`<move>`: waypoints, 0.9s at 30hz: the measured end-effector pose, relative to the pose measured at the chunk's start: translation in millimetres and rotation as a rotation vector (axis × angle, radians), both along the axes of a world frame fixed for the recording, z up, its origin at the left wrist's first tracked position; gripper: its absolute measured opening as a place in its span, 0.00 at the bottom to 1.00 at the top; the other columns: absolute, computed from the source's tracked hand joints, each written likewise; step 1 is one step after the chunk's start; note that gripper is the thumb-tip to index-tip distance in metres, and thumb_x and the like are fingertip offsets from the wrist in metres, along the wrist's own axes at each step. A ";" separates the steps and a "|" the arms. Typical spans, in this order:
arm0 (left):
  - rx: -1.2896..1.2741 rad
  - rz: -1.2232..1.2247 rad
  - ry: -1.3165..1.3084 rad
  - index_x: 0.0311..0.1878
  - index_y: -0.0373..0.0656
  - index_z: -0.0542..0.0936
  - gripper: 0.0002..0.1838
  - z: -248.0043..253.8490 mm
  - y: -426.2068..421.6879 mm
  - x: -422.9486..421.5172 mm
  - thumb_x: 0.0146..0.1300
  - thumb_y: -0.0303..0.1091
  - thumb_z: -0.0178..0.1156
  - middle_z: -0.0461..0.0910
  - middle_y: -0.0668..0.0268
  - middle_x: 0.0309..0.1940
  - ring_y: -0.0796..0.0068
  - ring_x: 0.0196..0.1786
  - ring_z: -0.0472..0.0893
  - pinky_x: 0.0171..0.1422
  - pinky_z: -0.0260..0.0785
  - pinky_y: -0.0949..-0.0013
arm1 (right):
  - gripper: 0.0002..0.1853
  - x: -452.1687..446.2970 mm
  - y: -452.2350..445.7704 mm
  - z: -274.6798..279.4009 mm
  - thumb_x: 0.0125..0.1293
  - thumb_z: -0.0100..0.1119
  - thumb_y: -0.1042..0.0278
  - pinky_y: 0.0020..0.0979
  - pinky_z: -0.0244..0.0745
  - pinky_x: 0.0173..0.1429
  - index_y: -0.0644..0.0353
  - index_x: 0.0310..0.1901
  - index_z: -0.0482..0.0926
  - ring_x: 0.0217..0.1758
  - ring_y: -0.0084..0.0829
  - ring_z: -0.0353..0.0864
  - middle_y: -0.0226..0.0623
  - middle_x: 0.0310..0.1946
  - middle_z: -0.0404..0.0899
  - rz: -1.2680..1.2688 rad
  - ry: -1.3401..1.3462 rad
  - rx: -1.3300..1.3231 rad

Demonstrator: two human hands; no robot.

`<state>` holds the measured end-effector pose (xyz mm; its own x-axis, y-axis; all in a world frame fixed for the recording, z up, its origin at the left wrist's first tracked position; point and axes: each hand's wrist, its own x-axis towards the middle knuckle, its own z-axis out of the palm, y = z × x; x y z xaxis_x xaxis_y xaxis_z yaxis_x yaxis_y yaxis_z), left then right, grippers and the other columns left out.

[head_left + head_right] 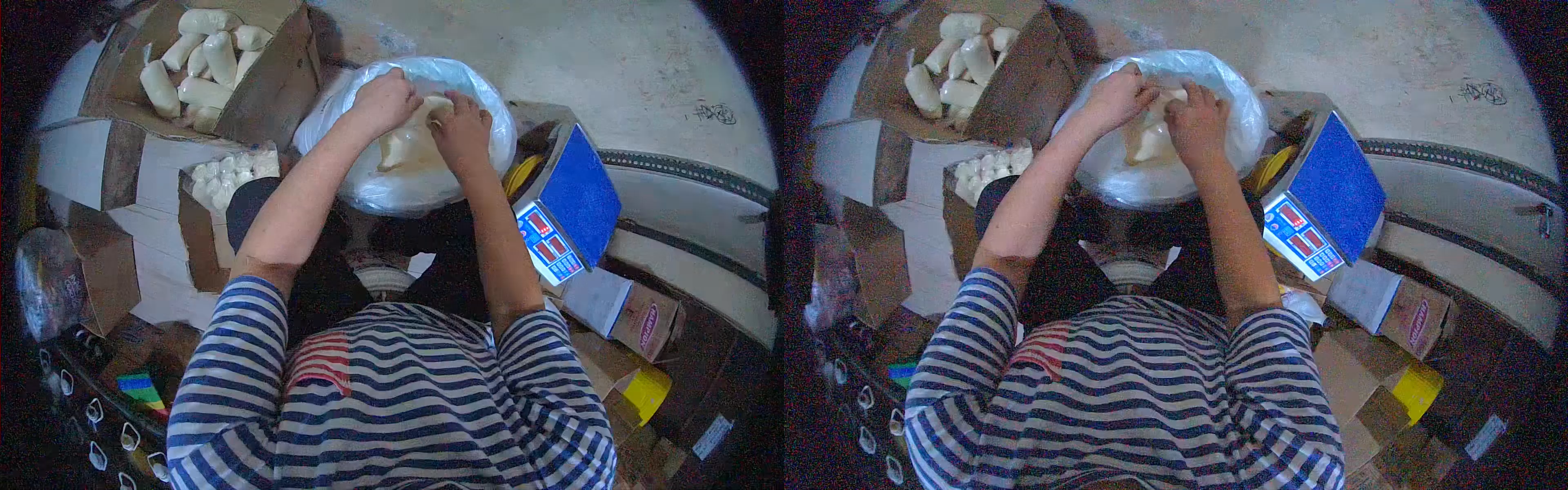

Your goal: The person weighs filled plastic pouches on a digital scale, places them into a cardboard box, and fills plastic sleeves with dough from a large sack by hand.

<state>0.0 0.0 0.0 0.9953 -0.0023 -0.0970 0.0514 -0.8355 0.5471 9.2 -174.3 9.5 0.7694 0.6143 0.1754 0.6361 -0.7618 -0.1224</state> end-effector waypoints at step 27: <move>0.127 -0.127 0.106 0.43 0.39 0.80 0.21 -0.6 -21.0 -19.5 0.63 0.48 0.48 0.76 0.54 0.49 0.53 0.50 0.77 0.54 0.69 0.51 | 0.04 -16.7 -22.6 -15.4 0.54 0.54 0.72 0.42 0.67 0.47 0.54 0.31 0.78 0.38 0.41 0.77 0.40 0.29 0.76 0.160 0.075 0.051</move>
